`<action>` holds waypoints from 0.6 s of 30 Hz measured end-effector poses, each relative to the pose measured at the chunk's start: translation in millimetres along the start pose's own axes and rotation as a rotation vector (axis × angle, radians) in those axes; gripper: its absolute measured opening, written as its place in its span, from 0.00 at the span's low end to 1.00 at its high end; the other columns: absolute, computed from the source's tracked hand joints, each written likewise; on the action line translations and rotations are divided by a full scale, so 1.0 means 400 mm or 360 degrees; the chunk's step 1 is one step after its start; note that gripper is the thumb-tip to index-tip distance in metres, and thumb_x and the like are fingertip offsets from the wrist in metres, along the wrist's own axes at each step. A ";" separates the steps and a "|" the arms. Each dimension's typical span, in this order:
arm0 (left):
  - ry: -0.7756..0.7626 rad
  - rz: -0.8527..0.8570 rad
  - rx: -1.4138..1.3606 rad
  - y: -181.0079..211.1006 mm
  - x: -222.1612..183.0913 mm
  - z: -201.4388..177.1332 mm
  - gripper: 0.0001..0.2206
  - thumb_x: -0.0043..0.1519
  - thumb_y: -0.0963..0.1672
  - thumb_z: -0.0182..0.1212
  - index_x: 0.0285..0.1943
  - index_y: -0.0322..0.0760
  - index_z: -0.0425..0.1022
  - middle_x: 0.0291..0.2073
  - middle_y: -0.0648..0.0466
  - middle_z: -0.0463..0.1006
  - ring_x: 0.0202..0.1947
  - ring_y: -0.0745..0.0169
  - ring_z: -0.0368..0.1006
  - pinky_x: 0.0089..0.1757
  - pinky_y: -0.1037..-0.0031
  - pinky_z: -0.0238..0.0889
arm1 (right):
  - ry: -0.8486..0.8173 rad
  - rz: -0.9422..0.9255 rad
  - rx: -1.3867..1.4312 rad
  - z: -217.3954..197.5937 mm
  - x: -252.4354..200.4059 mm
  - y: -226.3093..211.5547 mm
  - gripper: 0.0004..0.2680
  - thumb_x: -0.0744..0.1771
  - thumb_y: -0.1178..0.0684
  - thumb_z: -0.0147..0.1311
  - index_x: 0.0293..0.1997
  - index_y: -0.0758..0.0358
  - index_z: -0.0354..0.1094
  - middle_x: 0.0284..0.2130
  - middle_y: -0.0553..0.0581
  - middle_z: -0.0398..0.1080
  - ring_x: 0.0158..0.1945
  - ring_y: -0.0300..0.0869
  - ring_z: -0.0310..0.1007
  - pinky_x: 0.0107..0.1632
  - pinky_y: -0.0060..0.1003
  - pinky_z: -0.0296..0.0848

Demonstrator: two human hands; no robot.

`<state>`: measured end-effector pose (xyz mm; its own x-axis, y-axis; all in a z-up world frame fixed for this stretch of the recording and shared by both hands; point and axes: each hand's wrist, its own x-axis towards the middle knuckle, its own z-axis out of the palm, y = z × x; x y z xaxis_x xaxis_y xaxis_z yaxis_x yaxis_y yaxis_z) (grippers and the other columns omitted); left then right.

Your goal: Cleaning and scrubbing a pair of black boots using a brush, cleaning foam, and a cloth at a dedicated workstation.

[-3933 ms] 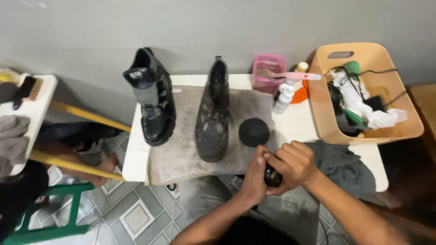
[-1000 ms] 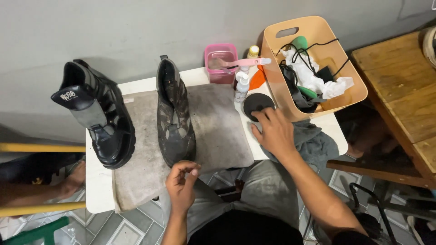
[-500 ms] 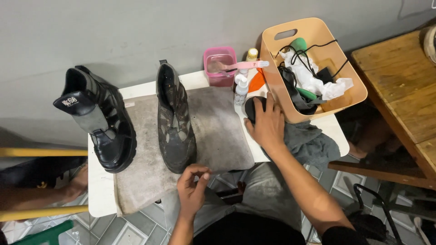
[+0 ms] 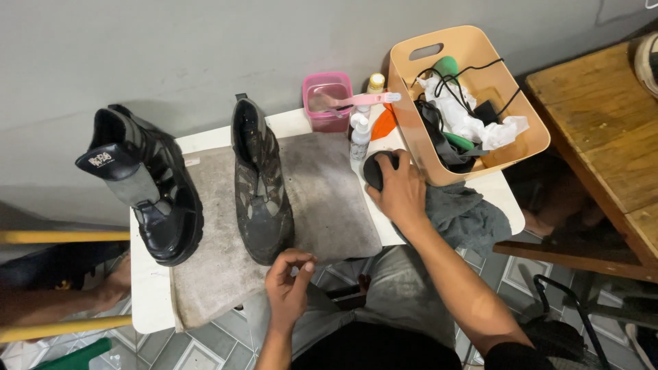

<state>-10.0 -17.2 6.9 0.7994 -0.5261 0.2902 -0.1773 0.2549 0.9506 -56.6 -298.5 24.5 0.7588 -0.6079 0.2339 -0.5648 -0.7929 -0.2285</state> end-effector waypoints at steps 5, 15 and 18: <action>-0.0010 -0.0001 0.0012 -0.007 -0.005 0.001 0.02 0.65 0.40 0.60 0.42 0.35 0.76 0.35 0.50 0.80 0.36 0.61 0.76 0.39 0.73 0.68 | 0.0129 -0.0095 0.0070 0.008 -0.003 0.014 0.23 0.59 0.45 0.70 0.57 0.54 0.67 0.52 0.64 0.59 0.39 0.63 0.72 0.39 0.59 0.76; -0.0117 -0.0170 0.0092 -0.024 -0.042 0.036 0.05 0.63 0.42 0.62 0.41 0.35 0.79 0.35 0.51 0.82 0.36 0.63 0.77 0.39 0.76 0.68 | -0.0046 0.0144 0.0639 -0.312 -0.114 0.011 0.20 0.61 0.44 0.65 0.59 0.45 0.68 0.58 0.52 0.59 0.22 0.42 0.71 0.35 0.35 0.71; -0.0326 -0.0011 0.0248 0.014 -0.015 0.122 0.04 0.63 0.43 0.63 0.40 0.38 0.78 0.32 0.55 0.79 0.31 0.65 0.73 0.37 0.76 0.66 | 0.0224 0.0111 0.0611 -0.383 -0.160 0.109 0.20 0.61 0.50 0.68 0.58 0.58 0.70 0.56 0.64 0.58 0.63 0.54 0.64 0.64 0.44 0.65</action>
<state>-44.0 -52.1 15.8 0.6707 -0.6848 0.2851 -0.2715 0.1311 0.9535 -179.6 -300.4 144.4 0.6561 -0.6806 0.3261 -0.4311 -0.6927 -0.5782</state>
